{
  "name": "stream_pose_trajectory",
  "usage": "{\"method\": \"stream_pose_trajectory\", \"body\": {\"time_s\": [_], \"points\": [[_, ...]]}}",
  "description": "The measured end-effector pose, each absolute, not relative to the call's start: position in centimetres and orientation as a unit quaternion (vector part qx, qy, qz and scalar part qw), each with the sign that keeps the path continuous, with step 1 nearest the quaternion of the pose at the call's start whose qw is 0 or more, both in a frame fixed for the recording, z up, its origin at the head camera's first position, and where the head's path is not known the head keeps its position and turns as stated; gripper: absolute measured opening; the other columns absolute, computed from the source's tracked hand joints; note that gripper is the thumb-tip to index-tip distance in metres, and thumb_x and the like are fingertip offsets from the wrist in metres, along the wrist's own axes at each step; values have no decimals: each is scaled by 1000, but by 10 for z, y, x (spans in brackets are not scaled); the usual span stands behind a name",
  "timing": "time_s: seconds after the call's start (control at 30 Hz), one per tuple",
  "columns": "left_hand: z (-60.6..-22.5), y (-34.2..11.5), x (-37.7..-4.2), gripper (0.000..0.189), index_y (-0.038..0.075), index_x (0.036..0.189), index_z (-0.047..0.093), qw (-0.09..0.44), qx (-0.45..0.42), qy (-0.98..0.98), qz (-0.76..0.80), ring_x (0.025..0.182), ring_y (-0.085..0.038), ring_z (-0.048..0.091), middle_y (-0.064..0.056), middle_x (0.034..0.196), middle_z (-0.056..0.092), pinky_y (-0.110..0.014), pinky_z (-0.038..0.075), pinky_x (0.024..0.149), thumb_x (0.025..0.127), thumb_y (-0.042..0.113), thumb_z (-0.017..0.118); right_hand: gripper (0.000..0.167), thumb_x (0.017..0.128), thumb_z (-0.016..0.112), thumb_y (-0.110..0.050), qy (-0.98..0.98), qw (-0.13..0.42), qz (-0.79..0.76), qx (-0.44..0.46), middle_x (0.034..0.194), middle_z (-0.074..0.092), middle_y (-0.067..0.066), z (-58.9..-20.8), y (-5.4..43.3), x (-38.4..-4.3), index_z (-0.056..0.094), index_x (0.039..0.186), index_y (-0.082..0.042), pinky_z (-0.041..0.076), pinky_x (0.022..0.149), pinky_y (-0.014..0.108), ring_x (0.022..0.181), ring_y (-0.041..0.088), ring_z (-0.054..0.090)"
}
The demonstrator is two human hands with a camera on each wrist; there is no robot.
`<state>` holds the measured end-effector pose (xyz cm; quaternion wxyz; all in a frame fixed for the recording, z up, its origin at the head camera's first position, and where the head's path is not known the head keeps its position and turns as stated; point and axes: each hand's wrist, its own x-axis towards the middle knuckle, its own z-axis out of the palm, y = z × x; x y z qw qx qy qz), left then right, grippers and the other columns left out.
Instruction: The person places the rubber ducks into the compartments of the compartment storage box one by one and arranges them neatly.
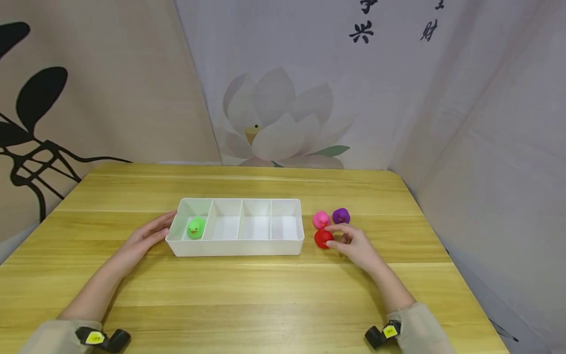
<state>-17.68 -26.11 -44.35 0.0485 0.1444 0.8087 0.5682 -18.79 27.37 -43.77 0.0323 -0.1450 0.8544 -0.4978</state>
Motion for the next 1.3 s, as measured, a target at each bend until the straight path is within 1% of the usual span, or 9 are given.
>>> {"method": "stream_pose_trajectory", "body": {"time_s": [0.13,0.27,0.47,0.7,0.77,0.87,1.03,1.17,1.3], "points": [[-444,-262,-177,50,16,151,32,47,149,809,567,128,-17,39,-16,144,42,-26,35,96,104,25,44,33,86,74,-17,853,28,-503,-139,68,55,9,-440,273,-188,66,117,-10,41,47,25,57,17,48],[-444,-264,-176,50,15,151,32,44,153,809,566,127,-13,40,-17,144,42,-21,35,93,104,23,44,32,86,74,-16,854,23,-503,-134,67,55,9,-443,271,-188,67,116,-9,41,47,25,56,17,48],[-443,-265,-175,50,17,151,31,45,152,814,559,126,-11,40,-16,144,42,-26,34,95,104,24,44,30,85,74,-16,856,14,-500,-130,66,53,7,-445,270,-189,68,114,-10,39,47,24,57,16,47],[-443,-264,-176,50,15,151,31,44,149,813,562,128,-16,38,-17,144,42,-57,27,101,103,24,45,29,85,74,-16,861,6,-492,-130,66,52,8,-445,271,-190,68,113,-11,37,48,24,59,17,47],[-443,-263,-176,51,15,151,31,45,149,811,564,128,-17,38,-18,144,41,-61,24,101,103,24,45,28,85,74,-16,860,5,-494,-129,66,52,8,-444,271,-189,68,112,-10,37,47,24,58,16,47],[-443,-263,-176,51,15,151,31,45,150,812,563,129,-19,38,-18,144,41,-59,26,101,103,24,45,28,85,74,-14,857,1,-498,-132,64,52,8,-443,271,-189,68,112,-9,36,46,24,56,15,46],[-443,-263,-176,50,16,151,31,45,149,816,556,130,-27,37,-16,144,42,-44,32,99,104,25,44,28,84,75,-11,852,-20,-504,-139,68,52,7,-441,270,-188,68,111,-6,35,45,24,57,15,45],[-443,-263,-177,50,16,151,31,47,152,812,562,131,-31,35,-17,144,41,-52,29,100,104,24,44,26,83,75,-9,850,-45,-506,-140,68,52,7,-438,268,-186,68,108,-6,34,46,24,58,15,45],[-444,-261,-178,50,16,151,31,48,156,807,568,131,-29,35,-18,144,41,-60,26,100,103,24,44,25,83,75,-7,846,-56,-512,-137,63,49,6,-433,268,-183,68,107,-5,32,44,24,55,14,43]]}}
